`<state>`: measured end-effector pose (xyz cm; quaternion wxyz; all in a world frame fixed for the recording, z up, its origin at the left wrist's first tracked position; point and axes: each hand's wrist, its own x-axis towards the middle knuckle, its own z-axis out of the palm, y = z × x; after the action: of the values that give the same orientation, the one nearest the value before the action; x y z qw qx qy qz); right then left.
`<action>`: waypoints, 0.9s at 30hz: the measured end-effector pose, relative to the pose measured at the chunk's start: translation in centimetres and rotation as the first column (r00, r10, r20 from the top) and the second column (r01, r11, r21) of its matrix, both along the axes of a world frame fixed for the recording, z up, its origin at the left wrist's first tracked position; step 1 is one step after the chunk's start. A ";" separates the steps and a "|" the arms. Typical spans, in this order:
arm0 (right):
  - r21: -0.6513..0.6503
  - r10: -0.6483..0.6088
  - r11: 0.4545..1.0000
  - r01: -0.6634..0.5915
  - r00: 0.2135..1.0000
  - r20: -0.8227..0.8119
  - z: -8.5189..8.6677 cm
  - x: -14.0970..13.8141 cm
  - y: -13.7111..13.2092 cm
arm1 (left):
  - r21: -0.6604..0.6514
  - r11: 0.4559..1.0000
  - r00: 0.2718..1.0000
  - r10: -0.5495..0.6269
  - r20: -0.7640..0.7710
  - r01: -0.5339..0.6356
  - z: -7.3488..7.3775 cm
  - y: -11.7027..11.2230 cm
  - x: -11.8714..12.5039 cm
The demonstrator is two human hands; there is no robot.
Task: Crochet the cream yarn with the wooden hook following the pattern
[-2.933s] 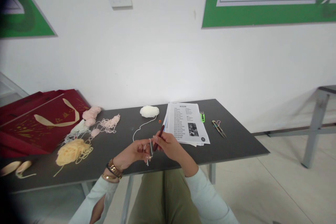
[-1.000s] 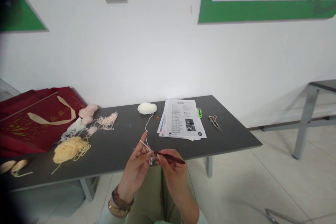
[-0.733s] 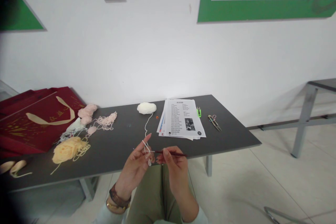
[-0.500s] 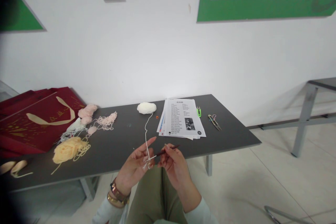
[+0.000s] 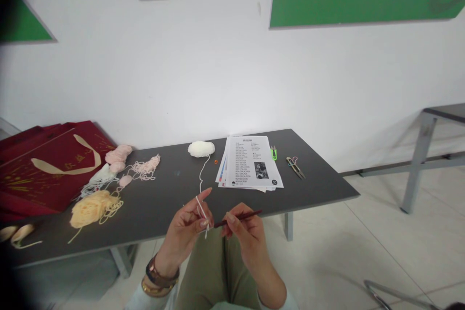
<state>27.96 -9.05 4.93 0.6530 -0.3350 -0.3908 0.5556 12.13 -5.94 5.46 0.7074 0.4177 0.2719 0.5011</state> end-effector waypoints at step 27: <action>0.081 -0.323 0.946 0.313 0.923 0.207 -0.3 -3.1 -0.7 | -0.264 0.927 0.938 0.312 0.151 -0.266 -0.4 -1.0 1.1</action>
<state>24.86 -9.72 4.63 0.6955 -0.4374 -0.4129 0.3930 13.25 -6.92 5.07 0.6935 0.2345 0.3203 0.6012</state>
